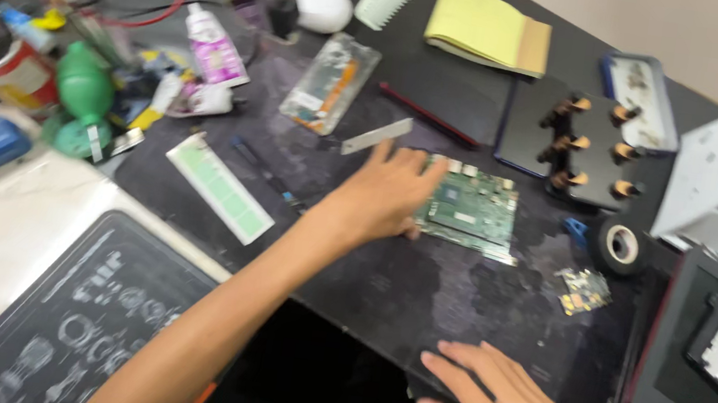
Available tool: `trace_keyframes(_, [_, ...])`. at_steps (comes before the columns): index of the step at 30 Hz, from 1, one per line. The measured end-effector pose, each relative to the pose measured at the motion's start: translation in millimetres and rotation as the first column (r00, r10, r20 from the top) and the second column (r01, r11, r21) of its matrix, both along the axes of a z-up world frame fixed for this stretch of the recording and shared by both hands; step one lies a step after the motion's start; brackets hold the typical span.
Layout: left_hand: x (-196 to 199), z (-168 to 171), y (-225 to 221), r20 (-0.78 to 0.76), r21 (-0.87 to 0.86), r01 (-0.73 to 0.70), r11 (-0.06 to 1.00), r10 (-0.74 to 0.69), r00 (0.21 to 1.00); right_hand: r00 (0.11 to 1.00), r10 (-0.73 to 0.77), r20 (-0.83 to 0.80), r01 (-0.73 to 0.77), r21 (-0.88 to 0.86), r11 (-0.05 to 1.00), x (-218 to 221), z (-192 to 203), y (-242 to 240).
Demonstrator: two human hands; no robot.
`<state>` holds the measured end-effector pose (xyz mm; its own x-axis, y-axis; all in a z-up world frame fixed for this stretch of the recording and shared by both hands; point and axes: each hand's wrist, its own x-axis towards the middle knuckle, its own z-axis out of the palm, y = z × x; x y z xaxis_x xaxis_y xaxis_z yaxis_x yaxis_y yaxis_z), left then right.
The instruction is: The person manipulates a laptop screen assembly and then applies heat to a motherboard using a heat gun and tweezers.
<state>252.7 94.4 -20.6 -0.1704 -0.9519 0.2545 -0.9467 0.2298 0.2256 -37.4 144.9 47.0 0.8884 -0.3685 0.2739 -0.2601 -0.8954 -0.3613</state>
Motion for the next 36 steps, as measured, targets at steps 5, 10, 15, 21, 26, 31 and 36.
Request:
trace_keyframes(5, [6.8,17.6,6.2,0.003,-0.096,0.047,0.994,-0.047,0.999,0.995,-0.012,0.099,0.012,0.0,1.0,58.1,21.1,-3.3])
trace_keyframes(10, [22.4,44.2,36.6,0.153,-0.283,0.0,0.959,0.045,0.987,0.927,-0.141,0.346,0.178,-0.075,0.981,98.1,28.2,-14.7])
trace_keyframes(15, [61.5,60.7,86.0,0.193,-0.535,-0.021,0.844,0.146,0.97,0.742,-0.257,0.619,0.178,0.187,0.966,141.5,10.4,-31.4])
trace_keyframes(21, [105.7,48.1,213.2,0.027,-0.401,-0.148,0.904,0.173,0.985,0.731,-0.357,0.582,-0.137,0.638,0.758,184.9,-33.9,-52.1])
trace_keyframes(26, [115.1,32.1,328.8,-0.105,-0.262,-0.46,0.849,0.448,0.888,0.934,-0.02,0.356,-0.188,0.537,0.822,238.1,-41.0,-63.7])
trace_keyframes(31, [107.2,18.3,378.9,-0.178,-0.222,-0.632,0.743,0.606,0.775,0.941,0.165,0.295,-0.293,0.473,0.831,287.0,-41.9,-60.3])
trace_keyframes(36, [102.3,14.2,389.6,-0.201,-0.262,-0.648,0.715,0.616,0.762,0.929,0.152,0.338,-0.273,0.348,0.897,290.8,-53.4,-45.4])
